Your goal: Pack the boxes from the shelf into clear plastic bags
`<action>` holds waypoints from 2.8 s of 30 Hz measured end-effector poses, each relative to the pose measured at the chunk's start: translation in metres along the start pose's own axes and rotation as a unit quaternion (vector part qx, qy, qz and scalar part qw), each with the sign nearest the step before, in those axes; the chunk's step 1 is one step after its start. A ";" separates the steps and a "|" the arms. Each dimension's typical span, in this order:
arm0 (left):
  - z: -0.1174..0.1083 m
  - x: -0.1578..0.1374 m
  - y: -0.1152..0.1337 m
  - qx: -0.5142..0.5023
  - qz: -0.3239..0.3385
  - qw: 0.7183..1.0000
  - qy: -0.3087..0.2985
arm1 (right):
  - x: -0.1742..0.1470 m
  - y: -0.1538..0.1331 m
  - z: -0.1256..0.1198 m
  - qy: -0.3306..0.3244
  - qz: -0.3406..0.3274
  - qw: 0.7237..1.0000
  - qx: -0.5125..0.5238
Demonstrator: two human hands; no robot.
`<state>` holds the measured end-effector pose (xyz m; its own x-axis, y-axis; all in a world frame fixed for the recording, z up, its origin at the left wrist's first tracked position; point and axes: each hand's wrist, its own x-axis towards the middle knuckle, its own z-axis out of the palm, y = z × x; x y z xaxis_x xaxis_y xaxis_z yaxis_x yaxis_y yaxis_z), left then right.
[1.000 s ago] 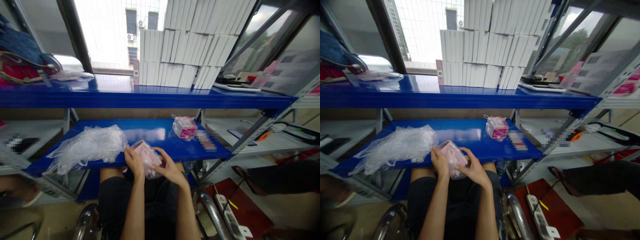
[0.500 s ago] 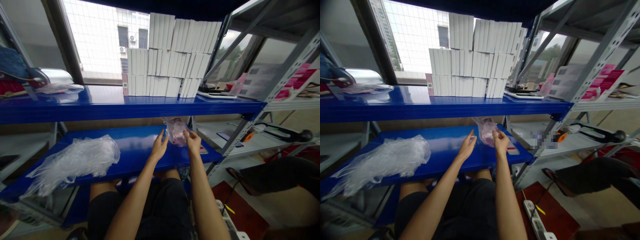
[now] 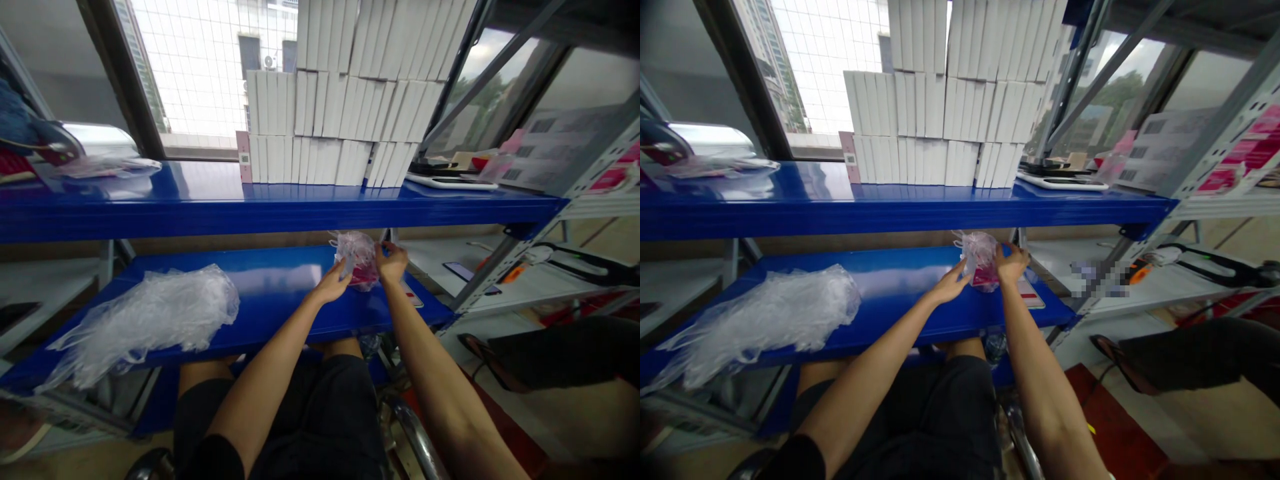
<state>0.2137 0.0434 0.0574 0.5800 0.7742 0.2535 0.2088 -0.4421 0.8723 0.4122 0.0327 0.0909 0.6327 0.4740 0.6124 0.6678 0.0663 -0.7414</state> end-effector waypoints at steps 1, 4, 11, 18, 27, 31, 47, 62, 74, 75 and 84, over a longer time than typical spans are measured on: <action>-0.003 -0.006 -0.003 0.005 0.004 1.000 0.007 | -0.003 -0.006 -0.003 0.032 -0.018 0.999 -0.009; -0.021 -0.029 -0.010 0.044 0.012 0.999 0.030 | -0.018 -0.031 -0.006 0.077 -0.082 0.993 -0.022; -0.095 -0.124 -0.001 0.092 0.009 0.988 0.126 | -0.095 -0.117 0.034 -0.197 -0.238 0.944 0.114; -0.197 -0.232 -0.003 0.137 -0.075 0.918 0.364 | -0.194 -0.185 0.092 -0.548 -0.298 0.760 0.183; -0.256 -0.291 -0.021 0.309 -0.149 0.896 0.284 | -0.248 -0.209 0.137 -0.582 -0.336 0.738 0.059; -0.252 -0.289 -0.015 0.449 -0.094 0.839 0.293 | -0.238 -0.213 0.139 -0.558 -0.298 0.765 0.119; -0.219 -0.198 0.015 0.605 -0.039 0.783 0.138 | -0.176 -0.208 0.045 -0.432 -0.264 0.841 0.192; -0.215 -0.176 0.025 0.309 -0.106 0.933 0.153 | -0.128 -0.177 0.012 -0.452 -0.384 0.795 -0.125; -0.193 -0.186 0.042 0.562 -0.218 0.798 -0.010 | -0.124 -0.174 0.014 -0.487 -0.421 0.734 -0.217; -0.193 -0.185 0.042 0.553 -0.221 0.803 -0.028 | -0.123 -0.173 0.014 -0.480 -0.401 0.745 -0.233; -0.192 -0.181 0.036 0.494 -0.179 0.851 0.012 | -0.114 -0.141 0.039 -0.525 -0.229 0.808 -0.135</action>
<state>-0.0351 -0.0260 0.1230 0.3265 0.9430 0.0638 0.9356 -0.3321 0.1202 0.2307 0.0036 0.1150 -0.2923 0.9476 0.1288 0.8887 0.3189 -0.3294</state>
